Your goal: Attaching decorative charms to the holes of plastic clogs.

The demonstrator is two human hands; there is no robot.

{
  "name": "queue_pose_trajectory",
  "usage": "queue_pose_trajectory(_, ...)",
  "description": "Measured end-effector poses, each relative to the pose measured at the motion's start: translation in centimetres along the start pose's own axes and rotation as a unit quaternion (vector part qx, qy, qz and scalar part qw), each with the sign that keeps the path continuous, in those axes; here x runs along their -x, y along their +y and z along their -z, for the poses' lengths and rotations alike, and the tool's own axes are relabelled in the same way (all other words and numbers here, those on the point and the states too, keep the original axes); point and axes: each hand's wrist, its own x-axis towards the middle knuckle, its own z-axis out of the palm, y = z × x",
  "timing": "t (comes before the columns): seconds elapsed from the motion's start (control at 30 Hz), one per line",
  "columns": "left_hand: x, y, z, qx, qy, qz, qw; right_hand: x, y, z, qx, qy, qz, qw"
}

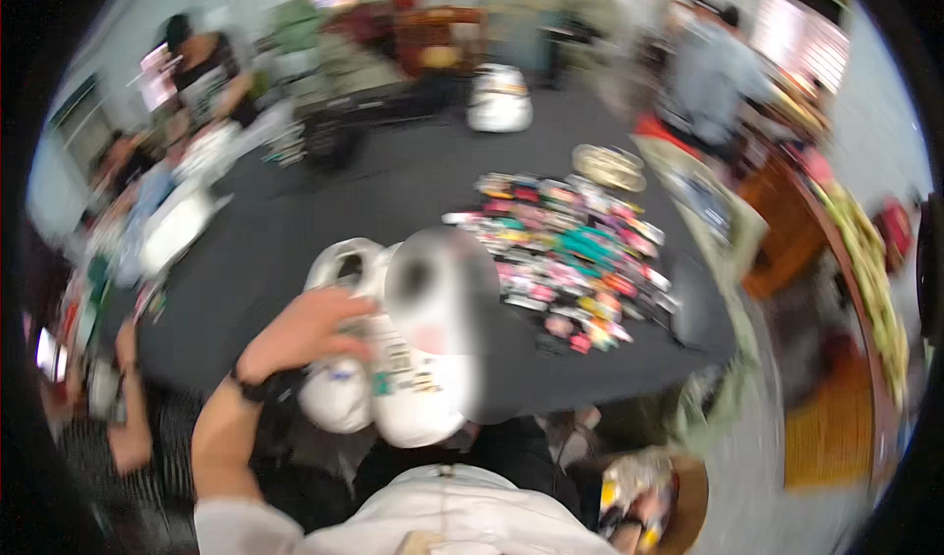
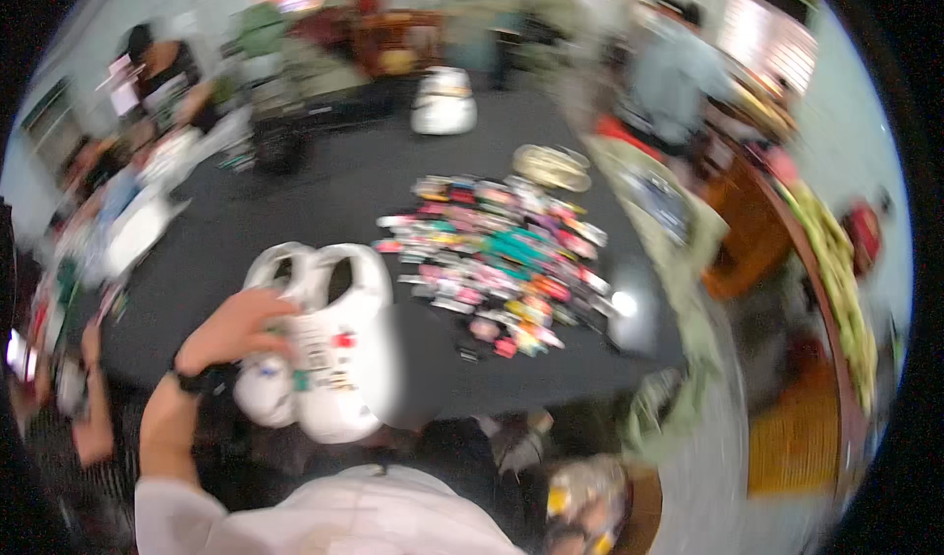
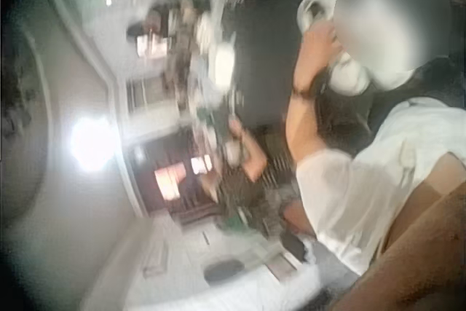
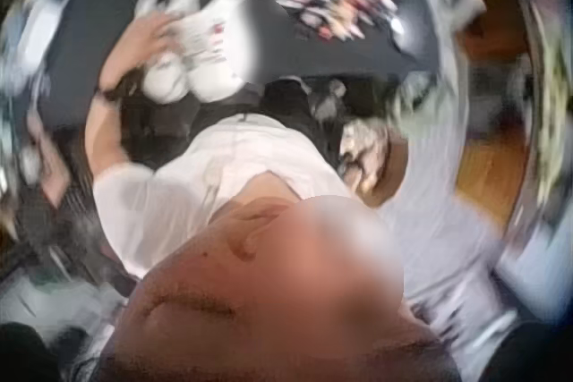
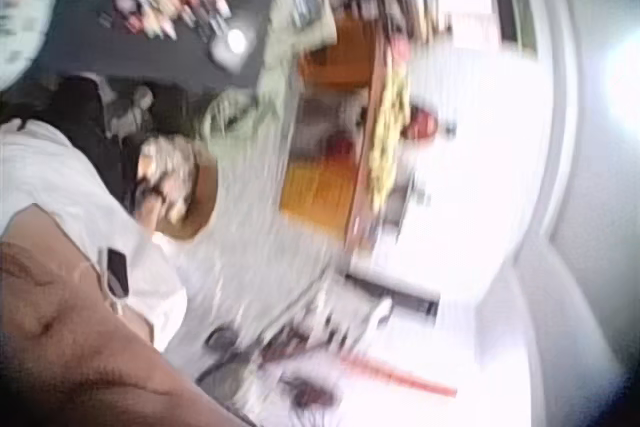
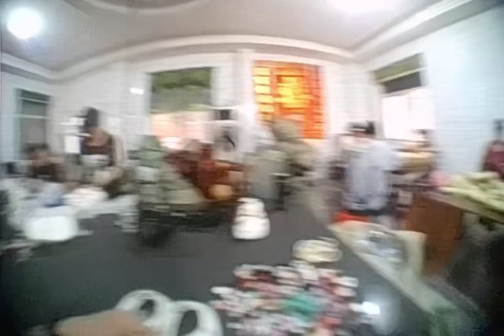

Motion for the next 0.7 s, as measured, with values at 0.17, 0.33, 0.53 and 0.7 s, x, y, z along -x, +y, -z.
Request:
queue_pose_trajectory(0.17,0.5,-0.2,0.5,-0.006,-0.024,-0.001,1.0,-3.1,-10.1,3.1,-0.155,-0.007,0.097,0.983)
queue_pose_trajectory(0.33,1.1,-0.1,2.3,0.013,-0.043,0.004,0.999,-4.7,-16.5,5.8,-0.164,-0.048,0.183,0.968)
queue_pose_trajectory(0.53,8.9,-6.0,6.7,-0.035,-0.009,0.039,0.999,-5.0,-19.4,7.1,-0.154,-0.086,0.221,0.959)
queue_pose_trajectory(0.7,17.2,-12.7,11.8,-0.117,-0.013,0.173,0.978,-4.9,-20.2,7.5,-0.137,-0.11,0.225,0.958)
